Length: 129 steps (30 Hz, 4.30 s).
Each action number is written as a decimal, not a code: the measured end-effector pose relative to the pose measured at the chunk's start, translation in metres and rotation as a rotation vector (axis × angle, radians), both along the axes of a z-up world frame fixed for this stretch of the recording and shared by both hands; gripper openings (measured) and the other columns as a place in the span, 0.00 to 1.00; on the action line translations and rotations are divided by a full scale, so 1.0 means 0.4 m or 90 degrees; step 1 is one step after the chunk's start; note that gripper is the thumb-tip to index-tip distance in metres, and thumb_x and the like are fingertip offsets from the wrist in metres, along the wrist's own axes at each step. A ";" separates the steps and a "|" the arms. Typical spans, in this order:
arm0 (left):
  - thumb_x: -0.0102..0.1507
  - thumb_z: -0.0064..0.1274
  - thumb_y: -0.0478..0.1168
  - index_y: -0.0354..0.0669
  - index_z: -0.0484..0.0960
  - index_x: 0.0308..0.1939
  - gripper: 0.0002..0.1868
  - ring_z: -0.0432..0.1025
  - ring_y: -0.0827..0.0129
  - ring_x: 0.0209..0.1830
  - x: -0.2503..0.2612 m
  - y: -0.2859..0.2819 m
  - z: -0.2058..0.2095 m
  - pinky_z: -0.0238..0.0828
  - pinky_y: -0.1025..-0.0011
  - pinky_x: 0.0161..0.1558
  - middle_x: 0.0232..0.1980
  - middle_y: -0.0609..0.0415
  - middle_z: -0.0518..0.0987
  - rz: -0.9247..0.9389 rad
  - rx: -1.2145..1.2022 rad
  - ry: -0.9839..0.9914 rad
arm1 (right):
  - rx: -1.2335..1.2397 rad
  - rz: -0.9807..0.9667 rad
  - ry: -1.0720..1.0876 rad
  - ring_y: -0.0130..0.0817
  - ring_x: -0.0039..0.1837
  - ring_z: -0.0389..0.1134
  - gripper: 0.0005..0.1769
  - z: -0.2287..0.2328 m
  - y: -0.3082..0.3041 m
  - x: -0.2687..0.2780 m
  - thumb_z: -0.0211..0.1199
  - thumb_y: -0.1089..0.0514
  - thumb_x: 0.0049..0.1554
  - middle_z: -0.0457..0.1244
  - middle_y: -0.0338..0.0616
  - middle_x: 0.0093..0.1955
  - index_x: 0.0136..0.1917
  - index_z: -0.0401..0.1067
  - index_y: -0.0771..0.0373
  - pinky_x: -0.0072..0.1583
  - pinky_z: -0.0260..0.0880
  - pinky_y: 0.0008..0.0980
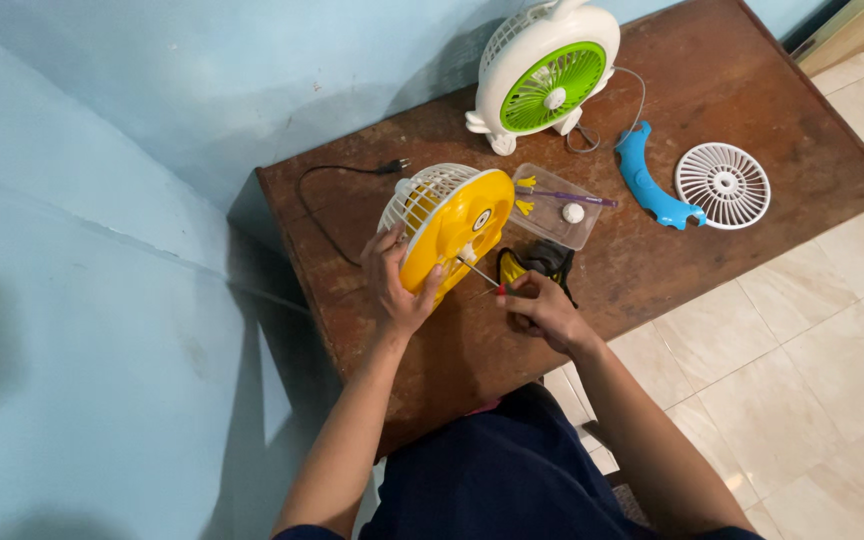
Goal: The person uses a screwdriver to remove screws from the back of a yellow electric fan, then places small parts into a plastic container. They later wipe a white fan blade with a cloth. The task involves disassembly and cleaning of fan components.
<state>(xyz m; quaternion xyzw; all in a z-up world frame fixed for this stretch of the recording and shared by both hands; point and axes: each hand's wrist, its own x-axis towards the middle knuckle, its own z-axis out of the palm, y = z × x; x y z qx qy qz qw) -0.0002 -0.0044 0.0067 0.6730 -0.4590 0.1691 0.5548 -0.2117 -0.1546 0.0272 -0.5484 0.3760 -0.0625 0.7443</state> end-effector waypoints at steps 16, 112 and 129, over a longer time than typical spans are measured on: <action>0.66 0.61 0.53 0.43 0.70 0.54 0.24 0.60 0.45 0.80 0.011 -0.025 -0.008 0.51 0.35 0.79 0.71 0.45 0.74 -0.037 -0.024 0.045 | -0.458 0.134 0.196 0.38 0.32 0.68 0.21 0.065 0.044 0.012 0.54 0.48 0.65 0.66 0.52 0.29 0.43 0.76 0.68 0.40 0.68 0.38; 0.58 0.66 0.60 0.44 0.77 0.54 0.31 0.72 0.49 0.61 -0.016 -0.040 0.163 0.64 0.41 0.65 0.60 0.48 0.75 0.104 0.140 -0.061 | -0.432 0.102 0.109 0.35 0.37 0.73 0.14 0.081 0.022 0.008 0.67 0.59 0.56 0.71 0.50 0.40 0.55 0.74 0.64 0.39 0.73 0.33; 0.63 0.64 0.56 0.40 0.77 0.52 0.26 0.74 0.48 0.63 -0.005 -0.052 0.138 0.72 0.51 0.64 0.53 0.46 0.79 0.056 0.090 -0.042 | 0.311 0.028 -0.012 0.22 0.30 0.56 0.11 -0.001 -0.072 0.029 0.53 0.54 0.65 0.61 0.44 0.38 0.58 0.64 0.59 0.26 0.48 0.18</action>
